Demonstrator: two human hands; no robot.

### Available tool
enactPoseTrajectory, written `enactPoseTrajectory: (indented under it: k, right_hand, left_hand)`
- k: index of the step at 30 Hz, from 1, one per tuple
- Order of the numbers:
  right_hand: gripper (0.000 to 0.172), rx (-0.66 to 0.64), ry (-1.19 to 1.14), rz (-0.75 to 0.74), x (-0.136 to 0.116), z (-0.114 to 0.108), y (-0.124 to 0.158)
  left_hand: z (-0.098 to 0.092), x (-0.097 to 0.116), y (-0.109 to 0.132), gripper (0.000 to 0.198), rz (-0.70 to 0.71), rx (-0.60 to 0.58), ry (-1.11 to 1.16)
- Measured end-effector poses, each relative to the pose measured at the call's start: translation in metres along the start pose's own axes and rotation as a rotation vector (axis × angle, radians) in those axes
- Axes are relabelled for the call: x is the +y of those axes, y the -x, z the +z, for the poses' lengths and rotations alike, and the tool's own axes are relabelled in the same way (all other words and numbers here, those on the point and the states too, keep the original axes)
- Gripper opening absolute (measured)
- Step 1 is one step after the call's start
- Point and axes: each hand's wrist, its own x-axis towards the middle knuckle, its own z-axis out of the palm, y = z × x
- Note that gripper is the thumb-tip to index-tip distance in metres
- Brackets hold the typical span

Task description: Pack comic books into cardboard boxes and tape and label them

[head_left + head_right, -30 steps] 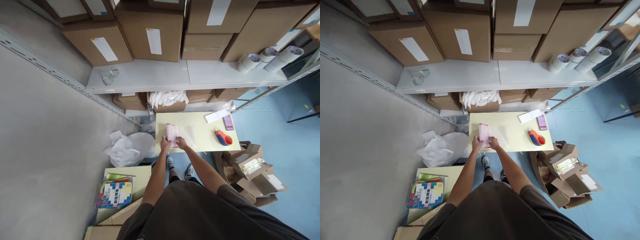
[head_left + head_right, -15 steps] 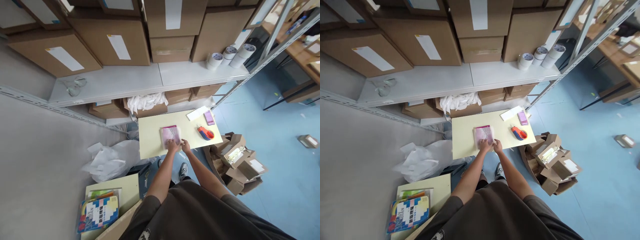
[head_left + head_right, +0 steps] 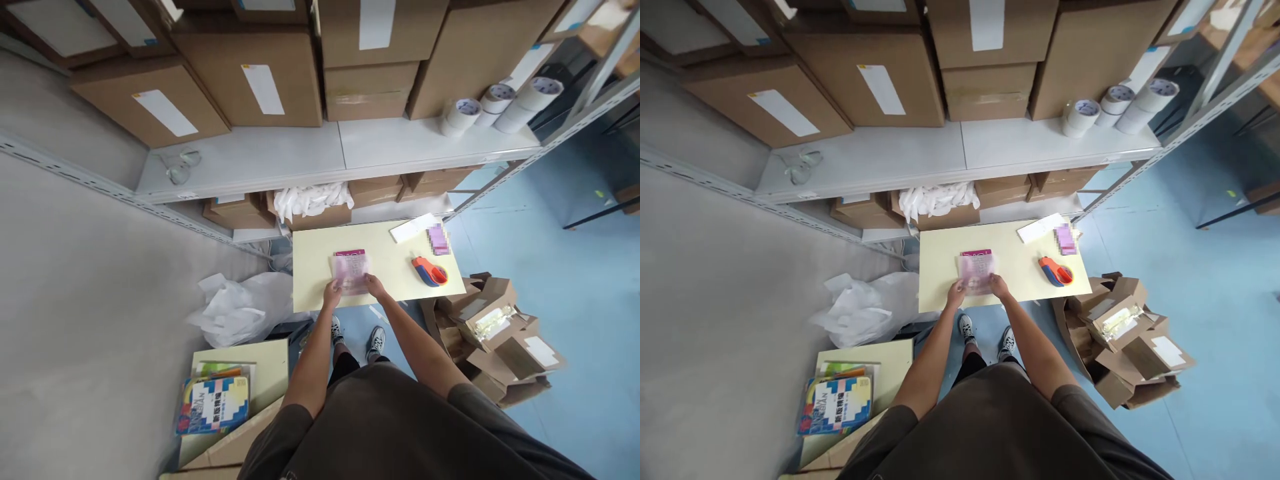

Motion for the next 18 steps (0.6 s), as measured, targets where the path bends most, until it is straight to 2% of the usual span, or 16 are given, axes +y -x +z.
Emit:
enactPoseTrajectory:
  k: [3, 6, 14, 18]
  right_hand:
    - [0.044, 0.010, -0.048, 0.043, -0.013, 0.018, -0.008]
    - [0.050, 0.012, -0.119, 0.046, -0.032, 0.042, -0.019]
    - [0.053, -0.065, -0.226, 0.100, -0.095, 0.124, -0.068]
    - [0.056, -0.088, -0.245, 0.062, -0.115, 0.153, -0.091]
  left_hand:
    - [-0.018, -0.008, -0.010, 0.050, -0.027, -0.020, 0.069]
    - [-0.041, -0.013, -0.025, 0.052, -0.009, 0.010, 0.102]
    - [-0.126, -0.025, -0.087, 0.054, 0.061, 0.086, 0.055]
    - [-0.157, -0.029, -0.107, 0.051, 0.120, 0.091, -0.004]
